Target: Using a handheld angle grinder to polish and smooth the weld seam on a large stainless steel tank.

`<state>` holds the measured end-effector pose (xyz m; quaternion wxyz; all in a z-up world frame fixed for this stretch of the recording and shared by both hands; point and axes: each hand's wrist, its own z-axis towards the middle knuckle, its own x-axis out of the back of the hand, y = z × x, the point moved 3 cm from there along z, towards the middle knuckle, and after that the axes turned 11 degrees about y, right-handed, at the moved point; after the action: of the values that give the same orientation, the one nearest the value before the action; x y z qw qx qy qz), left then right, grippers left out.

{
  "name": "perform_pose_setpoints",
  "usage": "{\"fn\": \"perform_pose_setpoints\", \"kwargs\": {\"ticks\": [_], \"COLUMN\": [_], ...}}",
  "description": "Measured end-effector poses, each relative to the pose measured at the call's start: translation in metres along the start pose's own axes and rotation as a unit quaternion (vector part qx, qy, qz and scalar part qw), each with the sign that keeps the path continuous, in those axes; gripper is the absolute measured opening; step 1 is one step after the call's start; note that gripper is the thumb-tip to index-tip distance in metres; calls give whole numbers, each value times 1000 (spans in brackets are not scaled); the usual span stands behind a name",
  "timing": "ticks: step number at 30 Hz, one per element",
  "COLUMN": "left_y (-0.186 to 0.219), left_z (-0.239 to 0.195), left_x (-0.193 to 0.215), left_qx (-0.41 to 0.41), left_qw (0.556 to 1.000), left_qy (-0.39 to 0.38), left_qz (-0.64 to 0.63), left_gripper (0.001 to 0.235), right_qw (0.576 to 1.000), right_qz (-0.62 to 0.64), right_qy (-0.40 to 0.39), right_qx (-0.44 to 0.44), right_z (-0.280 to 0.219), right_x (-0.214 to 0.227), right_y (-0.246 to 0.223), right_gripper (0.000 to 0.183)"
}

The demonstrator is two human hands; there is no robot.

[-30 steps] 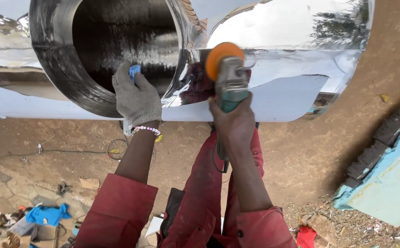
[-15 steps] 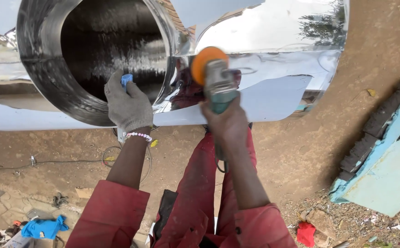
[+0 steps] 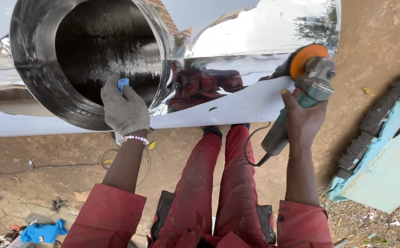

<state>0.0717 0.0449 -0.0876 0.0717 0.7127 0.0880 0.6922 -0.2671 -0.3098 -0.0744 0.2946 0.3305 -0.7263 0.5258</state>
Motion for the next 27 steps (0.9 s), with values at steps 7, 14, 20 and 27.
{"fn": "perform_pose_setpoints", "kwargs": {"ticks": [7, 14, 20, 27], "left_y": [-2, 6, 8, 9], "left_z": [4, 3, 2, 4], "left_x": [1, 7, 7, 10], "left_qx": [-7, -3, -3, -5], "left_qw": [1000, 999, 1000, 1000], "left_qy": [19, 29, 25, 0], "left_qz": [-1, 16, 7, -1], "left_gripper": [41, 39, 38, 39], "right_qw": [987, 970, 998, 996], "right_qz": [-106, -103, -24, 72], "right_qy": [-114, -215, -57, 8], "right_qx": [-32, -55, -26, -43], "right_z": [-73, -100, 15, 36], "right_x": [-35, -52, -4, 35], "right_y": [-40, -72, -13, 11], "right_gripper": [80, 96, 84, 66]}}
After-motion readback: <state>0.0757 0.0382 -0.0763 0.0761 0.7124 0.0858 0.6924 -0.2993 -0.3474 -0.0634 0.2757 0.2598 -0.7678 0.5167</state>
